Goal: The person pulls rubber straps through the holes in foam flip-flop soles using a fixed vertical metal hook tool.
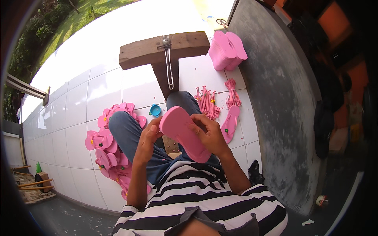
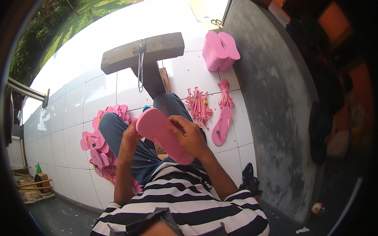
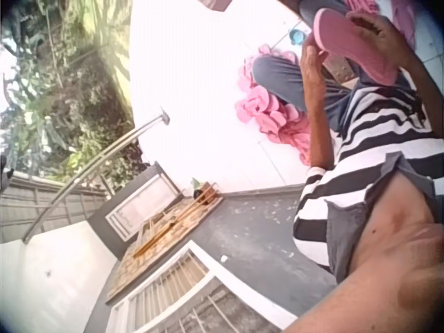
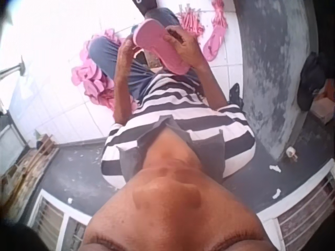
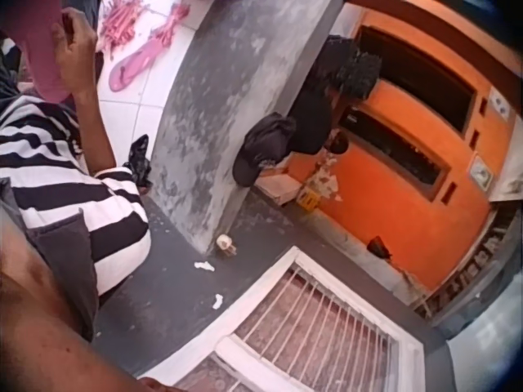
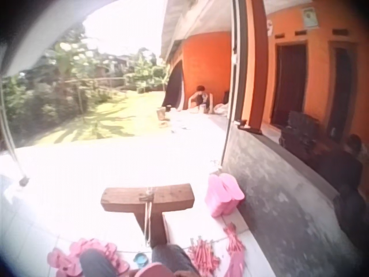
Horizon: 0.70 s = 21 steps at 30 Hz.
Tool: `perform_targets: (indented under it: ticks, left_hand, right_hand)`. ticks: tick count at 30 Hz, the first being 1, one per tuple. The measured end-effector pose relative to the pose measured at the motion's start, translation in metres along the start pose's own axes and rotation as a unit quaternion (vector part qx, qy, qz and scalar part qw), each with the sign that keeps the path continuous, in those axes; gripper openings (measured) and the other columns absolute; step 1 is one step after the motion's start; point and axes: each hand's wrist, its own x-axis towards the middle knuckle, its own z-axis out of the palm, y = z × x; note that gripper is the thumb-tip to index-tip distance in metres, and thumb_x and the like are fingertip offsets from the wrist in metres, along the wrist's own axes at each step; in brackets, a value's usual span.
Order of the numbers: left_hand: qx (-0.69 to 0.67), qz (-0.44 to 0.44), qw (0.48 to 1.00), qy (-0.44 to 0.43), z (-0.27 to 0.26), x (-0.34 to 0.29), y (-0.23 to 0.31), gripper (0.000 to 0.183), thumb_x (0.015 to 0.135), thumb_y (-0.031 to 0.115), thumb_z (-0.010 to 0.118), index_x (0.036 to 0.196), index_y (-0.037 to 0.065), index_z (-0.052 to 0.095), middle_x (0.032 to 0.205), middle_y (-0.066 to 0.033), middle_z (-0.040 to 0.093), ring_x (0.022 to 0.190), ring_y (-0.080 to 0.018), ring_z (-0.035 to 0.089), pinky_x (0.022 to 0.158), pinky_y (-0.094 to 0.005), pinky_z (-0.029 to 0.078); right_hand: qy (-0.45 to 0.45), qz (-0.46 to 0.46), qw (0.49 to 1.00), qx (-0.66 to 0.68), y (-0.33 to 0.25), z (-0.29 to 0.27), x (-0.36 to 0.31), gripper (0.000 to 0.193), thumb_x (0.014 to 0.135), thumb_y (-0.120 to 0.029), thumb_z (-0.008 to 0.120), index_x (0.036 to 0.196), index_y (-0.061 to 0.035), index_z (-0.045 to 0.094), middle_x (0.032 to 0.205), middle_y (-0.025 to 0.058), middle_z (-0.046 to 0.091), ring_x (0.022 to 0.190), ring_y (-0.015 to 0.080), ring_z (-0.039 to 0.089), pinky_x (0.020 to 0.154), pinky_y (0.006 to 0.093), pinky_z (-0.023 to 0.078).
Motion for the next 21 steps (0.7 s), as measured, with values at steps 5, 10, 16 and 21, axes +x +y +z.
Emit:
perform_targets:
  ticks: [5,10,16,21]
  left_hand:
    - [0.281,-0.055,0.954,-0.086,0.007,0.007,0.018,0.041,0.092,0.029,0.071,0.118,-0.002,0.066,0.095,-0.008,0.071,0.087,-0.0096,0.064,0.08,-0.0256,0.051]
    - [0.232,-0.095,0.968,0.018,-0.013,-0.003,0.002,0.034,0.095,0.024,0.066,0.113,-0.004,0.067,0.098,-0.0091,0.072,0.086,-0.0109,0.066,0.08,-0.026,0.052]
    - [-0.302,-0.133,0.938,0.105,-0.023,-0.009,-0.067,0.043,0.095,0.016,0.064,0.131,-0.004,0.05,0.121,-0.0107,0.064,0.108,-0.0189,0.065,0.095,-0.0332,0.053]
    - [-0.275,-0.213,0.937,0.007,0.022,-0.016,-0.101,0.048,0.088,0.001,0.064,0.134,-0.002,0.048,0.124,-0.0123,0.062,0.113,-0.0196,0.064,0.1,-0.0345,0.05]
  right_hand:
    - [-0.05,-0.169,0.954,-0.243,0.012,0.008,-0.004,0.021,0.096,-0.02,0.064,0.109,-0.0031,0.065,0.096,0.0081,0.068,0.093,0.0163,0.064,0.092,0.0352,0.048]
    - [0.036,0.029,0.985,0.165,0.084,-0.028,-0.001,0.024,0.097,-0.024,0.063,0.104,-0.001,0.063,0.089,0.0059,0.067,0.091,0.0195,0.064,0.092,0.0389,0.047]
    - [0.392,0.395,0.77,-0.313,0.297,-0.092,-0.046,0.095,0.074,-0.053,0.081,0.142,-0.006,0.035,0.145,0.0217,0.032,0.131,0.0398,0.039,0.102,0.05,0.042]
    - [0.326,0.396,0.759,-0.401,0.345,-0.062,-0.086,0.1,0.068,-0.052,0.084,0.144,-0.0121,0.032,0.144,0.0207,0.031,0.129,0.0466,0.036,0.098,0.0622,0.041]
